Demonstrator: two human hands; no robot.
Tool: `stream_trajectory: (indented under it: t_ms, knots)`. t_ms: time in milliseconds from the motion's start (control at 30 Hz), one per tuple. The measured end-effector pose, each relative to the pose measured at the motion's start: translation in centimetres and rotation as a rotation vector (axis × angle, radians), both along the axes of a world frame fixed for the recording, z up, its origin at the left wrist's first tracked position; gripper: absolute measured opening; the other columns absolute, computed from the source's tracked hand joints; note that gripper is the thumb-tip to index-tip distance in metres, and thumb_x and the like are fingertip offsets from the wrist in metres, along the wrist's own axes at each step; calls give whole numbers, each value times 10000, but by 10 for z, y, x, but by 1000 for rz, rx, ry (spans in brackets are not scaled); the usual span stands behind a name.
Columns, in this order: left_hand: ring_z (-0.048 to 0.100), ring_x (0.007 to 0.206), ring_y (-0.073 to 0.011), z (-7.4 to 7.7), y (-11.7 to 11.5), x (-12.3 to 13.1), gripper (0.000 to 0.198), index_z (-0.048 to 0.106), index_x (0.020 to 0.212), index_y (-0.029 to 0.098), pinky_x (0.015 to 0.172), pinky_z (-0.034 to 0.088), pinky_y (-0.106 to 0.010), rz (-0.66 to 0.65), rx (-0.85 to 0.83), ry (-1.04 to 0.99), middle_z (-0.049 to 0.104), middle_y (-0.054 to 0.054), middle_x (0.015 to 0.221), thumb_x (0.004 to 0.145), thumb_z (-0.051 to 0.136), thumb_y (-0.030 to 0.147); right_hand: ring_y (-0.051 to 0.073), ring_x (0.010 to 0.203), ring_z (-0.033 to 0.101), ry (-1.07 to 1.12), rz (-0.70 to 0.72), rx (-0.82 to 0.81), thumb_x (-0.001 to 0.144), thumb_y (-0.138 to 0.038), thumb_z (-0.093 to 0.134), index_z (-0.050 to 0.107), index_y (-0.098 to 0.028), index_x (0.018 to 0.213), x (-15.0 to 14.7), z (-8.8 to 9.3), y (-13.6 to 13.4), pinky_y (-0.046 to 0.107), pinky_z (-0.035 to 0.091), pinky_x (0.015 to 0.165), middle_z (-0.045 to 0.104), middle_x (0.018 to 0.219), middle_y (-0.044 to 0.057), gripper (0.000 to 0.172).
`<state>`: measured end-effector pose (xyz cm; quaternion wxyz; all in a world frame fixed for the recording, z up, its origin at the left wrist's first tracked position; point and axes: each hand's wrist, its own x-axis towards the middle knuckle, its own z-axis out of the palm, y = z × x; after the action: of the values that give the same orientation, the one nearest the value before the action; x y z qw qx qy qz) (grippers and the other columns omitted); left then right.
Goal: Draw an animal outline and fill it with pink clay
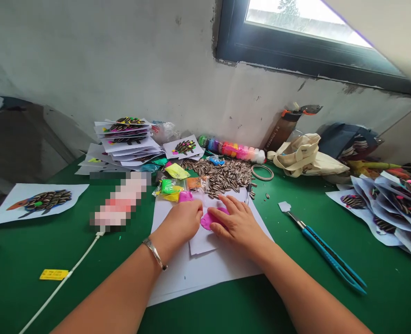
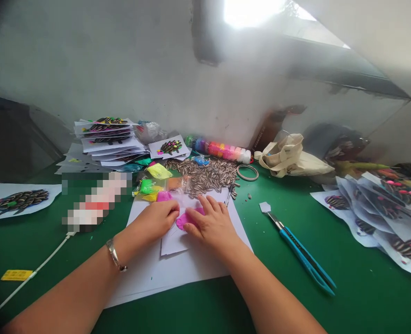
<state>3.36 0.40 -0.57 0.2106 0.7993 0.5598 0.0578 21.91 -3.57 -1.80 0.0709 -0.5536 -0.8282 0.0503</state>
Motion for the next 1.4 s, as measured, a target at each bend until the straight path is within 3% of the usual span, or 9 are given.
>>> stream_trajectory:
  t_ms: [200,367,733,967,1167,1400]
  knots:
    - [589,730,-214,1,0,0,221,620,825,210,574,335,-297,-2,0,2,676,-57,810,902,414,237,329,1388,296,37,-34,35,959,-504,400,472,-352,1394,9,-1,-1,571,277,1081,323,1532,99,466]
    - [601,753,-219,0,0,0,220,620,841,213,580,341,-295,5,-9,3,688,-61,841,904,410,240,350,1407,256,6,19,-17,939,-570,399,554,-380,1314,1,-1,-4,615,213,1090,330,1532,85,448]
    - [605,748,-213,1,1,0,213,606,807,211,573,332,-293,4,-6,-1,689,-54,830,899,414,230,340,1408,257,39,5,8,948,-562,384,546,-372,1323,1,1,-5,618,202,1092,316,1538,97,450]
    - [606,762,-215,-1,3,0,219,631,847,207,590,346,-293,5,-16,6,696,-64,865,895,418,227,346,1402,266,16,33,-14,936,-550,430,627,-353,1210,-9,2,-4,649,181,1082,396,1494,84,391]
    - [605,759,-210,1,2,0,220,621,832,208,588,348,-291,8,-14,-7,691,-57,846,900,413,232,336,1411,255,76,6,-19,945,-547,412,556,-375,1313,-1,3,-4,625,195,1095,314,1540,88,431]
    - [606,759,-203,1,1,0,212,627,843,202,593,354,-284,23,-26,-4,695,-61,849,890,421,207,356,1395,280,16,17,-47,940,-535,431,613,-366,1239,-9,3,-3,676,190,1065,384,1503,84,389]
